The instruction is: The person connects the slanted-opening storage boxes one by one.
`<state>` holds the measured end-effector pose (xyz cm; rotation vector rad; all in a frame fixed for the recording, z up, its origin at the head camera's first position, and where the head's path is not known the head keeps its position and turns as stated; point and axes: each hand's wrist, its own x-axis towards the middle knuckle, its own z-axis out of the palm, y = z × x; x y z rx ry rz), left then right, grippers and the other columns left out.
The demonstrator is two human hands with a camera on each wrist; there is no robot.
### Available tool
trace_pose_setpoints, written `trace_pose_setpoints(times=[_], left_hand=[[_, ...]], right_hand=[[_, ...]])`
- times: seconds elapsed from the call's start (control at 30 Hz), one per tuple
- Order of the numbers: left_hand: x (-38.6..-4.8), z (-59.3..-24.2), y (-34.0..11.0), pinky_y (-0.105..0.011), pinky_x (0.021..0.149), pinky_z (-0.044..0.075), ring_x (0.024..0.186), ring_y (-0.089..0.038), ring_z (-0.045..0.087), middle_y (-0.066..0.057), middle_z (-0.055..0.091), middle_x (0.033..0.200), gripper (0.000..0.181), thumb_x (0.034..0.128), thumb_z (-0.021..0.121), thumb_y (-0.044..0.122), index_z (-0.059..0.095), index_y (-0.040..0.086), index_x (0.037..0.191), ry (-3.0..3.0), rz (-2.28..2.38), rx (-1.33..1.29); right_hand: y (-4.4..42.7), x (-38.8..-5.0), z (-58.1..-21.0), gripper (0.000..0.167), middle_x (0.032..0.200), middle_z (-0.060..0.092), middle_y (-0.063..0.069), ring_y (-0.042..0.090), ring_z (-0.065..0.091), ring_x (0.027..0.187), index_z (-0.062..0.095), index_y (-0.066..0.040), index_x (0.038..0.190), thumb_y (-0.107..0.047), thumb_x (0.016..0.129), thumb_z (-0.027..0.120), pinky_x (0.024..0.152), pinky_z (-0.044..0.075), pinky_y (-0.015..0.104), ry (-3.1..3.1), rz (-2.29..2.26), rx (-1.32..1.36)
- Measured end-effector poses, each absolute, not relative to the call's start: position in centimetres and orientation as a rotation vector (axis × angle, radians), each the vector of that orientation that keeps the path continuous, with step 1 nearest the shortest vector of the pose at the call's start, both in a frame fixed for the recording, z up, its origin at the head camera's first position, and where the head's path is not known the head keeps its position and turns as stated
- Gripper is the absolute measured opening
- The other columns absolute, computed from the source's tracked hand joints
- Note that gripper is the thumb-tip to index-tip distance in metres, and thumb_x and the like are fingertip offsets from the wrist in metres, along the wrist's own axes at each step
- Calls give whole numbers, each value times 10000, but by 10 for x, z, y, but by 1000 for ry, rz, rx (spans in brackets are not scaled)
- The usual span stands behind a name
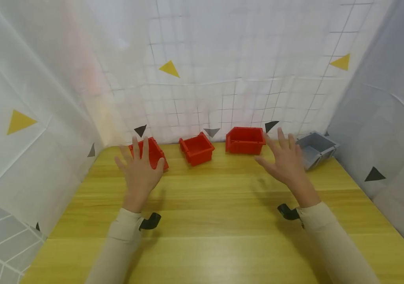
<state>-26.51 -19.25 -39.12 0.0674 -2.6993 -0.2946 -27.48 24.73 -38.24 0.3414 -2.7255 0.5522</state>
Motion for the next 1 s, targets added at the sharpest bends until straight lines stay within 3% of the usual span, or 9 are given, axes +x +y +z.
trace_pose_setpoints(times=[0.27, 0.63, 0.87, 1.0], left_hand=[[-270, -388, -216, -755, 1129, -71, 1490, -588, -113, -205, -5, 1718, 858, 1006, 500, 452, 100, 117, 1687, -2725, -399, 131], [-281, -396, -246, -801, 1110, 21, 1469, -635, -53, -287, 47, 1689, 884, 988, 555, 347, 81, 44, 1670, -2762, -510, 185], [-297, -410, -265, -761, 1105, 240, 1458, -630, 127, -286, -57, 1689, 930, 993, 558, 332, -16, 52, 1669, -2743, -813, 221], [-309, -422, -278, -663, 1165, 240, 1486, -548, 193, -281, -9, 1692, 896, 1006, 545, 315, 17, 0, 1657, -2736, -1052, 190]], right_hand=[[210, -310, -380, 832, 1711, 70, 218, 581, 62, 1499, 291, -184, 1665, -519, 985, 634, 1100, 155, 800, -2798, 604, 461], [156, -342, -379, 794, 1707, 166, 177, 463, 165, 1517, 312, -229, 1662, -394, 980, 686, 1012, 418, 721, -2863, 804, 587], [131, -361, -391, 715, 1688, 235, 178, 473, 209, 1513, 355, -227, 1648, -340, 1007, 651, 1055, 369, 723, -2880, 924, 620], [112, -369, -400, 642, 1666, 257, 232, 517, 229, 1494, 386, -172, 1632, -257, 1037, 612, 1102, 289, 726, -2907, 899, 684]])
